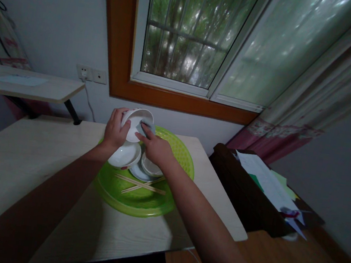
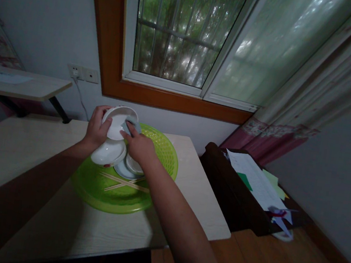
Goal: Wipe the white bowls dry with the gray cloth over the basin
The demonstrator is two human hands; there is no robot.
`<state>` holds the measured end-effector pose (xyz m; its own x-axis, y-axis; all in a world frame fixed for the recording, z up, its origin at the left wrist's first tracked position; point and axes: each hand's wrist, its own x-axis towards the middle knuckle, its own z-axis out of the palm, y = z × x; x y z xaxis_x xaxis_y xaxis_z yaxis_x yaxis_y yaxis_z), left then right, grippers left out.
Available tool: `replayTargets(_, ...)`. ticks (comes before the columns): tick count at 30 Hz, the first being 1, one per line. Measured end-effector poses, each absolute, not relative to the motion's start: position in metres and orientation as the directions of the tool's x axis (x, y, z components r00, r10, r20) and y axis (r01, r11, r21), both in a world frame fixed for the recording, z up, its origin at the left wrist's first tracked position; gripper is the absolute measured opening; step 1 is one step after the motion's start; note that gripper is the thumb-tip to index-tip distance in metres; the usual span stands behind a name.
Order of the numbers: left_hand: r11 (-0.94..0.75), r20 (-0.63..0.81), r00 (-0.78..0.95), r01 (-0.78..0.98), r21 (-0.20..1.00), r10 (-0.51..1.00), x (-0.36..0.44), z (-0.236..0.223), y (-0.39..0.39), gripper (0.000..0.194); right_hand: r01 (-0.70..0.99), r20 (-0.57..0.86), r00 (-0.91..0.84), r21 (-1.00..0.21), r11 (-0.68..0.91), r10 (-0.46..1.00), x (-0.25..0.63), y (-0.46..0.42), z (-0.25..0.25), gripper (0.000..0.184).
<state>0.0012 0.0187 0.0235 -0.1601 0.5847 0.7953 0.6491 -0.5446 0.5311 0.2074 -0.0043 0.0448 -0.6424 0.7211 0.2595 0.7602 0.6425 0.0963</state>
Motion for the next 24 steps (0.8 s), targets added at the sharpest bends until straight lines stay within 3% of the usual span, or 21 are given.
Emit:
replayTargets(5,-0.550,0.798,-0.171,0.641,0.536,0.578,0.003,0.025,0.017,0.034,0.800,0.261,-0.598,0.145,0.582,0.757,0.205,-0.006,0.047,0.059)
replayTargets(11,-0.536,0.795,-0.179,0.652,0.537,0.580,0.001,0.023,0.018,0.034,0.757,0.199,-0.648,0.068,0.650,0.735,0.202,-0.008,0.043,0.063)
replayTargets(24,-0.546,0.797,-0.218,0.626,0.557,0.563,0.002,0.024,0.018,0.032,0.393,0.305,-0.816,-0.329,0.859,0.491,0.199,0.005,0.028,0.081)
